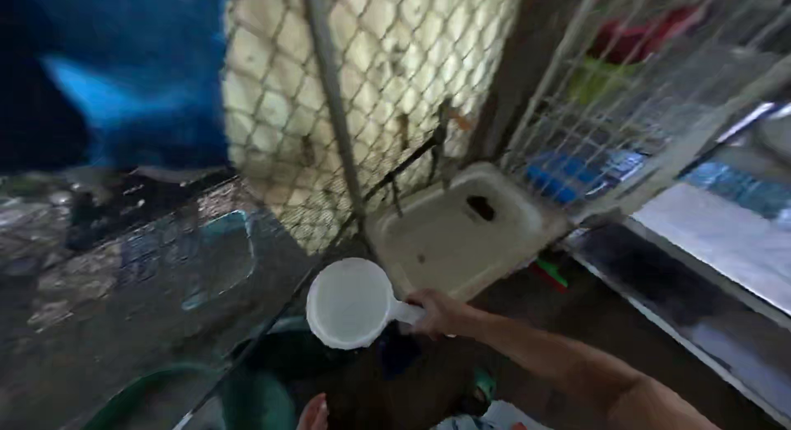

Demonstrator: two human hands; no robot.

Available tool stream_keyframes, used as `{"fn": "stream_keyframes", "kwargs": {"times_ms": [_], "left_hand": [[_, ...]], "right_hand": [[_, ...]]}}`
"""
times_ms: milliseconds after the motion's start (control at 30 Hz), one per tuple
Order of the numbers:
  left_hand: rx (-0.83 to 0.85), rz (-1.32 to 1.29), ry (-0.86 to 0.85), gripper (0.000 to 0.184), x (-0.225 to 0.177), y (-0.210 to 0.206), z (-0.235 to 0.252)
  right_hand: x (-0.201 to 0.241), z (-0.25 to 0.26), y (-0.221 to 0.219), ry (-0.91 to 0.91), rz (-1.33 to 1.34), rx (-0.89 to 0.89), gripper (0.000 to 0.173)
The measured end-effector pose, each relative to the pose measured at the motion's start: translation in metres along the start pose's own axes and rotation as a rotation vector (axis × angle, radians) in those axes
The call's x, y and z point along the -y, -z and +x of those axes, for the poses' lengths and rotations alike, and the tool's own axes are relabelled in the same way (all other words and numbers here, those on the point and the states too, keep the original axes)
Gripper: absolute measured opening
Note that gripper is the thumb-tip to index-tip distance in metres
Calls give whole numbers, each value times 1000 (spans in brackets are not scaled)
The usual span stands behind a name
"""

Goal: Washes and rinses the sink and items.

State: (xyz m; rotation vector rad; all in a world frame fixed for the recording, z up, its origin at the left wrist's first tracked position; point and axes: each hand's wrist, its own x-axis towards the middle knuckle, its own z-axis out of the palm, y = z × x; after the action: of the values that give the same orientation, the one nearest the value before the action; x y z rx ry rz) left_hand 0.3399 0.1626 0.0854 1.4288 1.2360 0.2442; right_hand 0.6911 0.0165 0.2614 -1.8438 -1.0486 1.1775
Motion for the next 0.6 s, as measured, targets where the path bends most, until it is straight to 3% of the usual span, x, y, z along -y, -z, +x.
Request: {"fn": "stream_keyframes", "kwargs": {"times_ms": [67, 167, 333, 433, 500, 600], "left_hand": [[46, -63, -91, 40, -76, -72, 12], [188, -258, -89, 37, -170, -196, 31], [456, -466, 90, 40, -251, -399, 109], [503, -177, -79, 38, -284, -483, 135], [451, 63, -171, 41, -305, -528, 148], [310, 143, -228, 34, -329, -597, 180]], "right_hand": [[-26, -39, 68, -91, -37, -99, 39], [-64, -82, 150, -286, -96, -195, 44], [-114, -108, 239, -494, -253, -304, 50], [-135, -104, 265, -603, -345, -356, 50], [-154, -101, 277, -639, -259, -446, 52], [-194, -111, 292, -585, -29, -632, 45]]}}
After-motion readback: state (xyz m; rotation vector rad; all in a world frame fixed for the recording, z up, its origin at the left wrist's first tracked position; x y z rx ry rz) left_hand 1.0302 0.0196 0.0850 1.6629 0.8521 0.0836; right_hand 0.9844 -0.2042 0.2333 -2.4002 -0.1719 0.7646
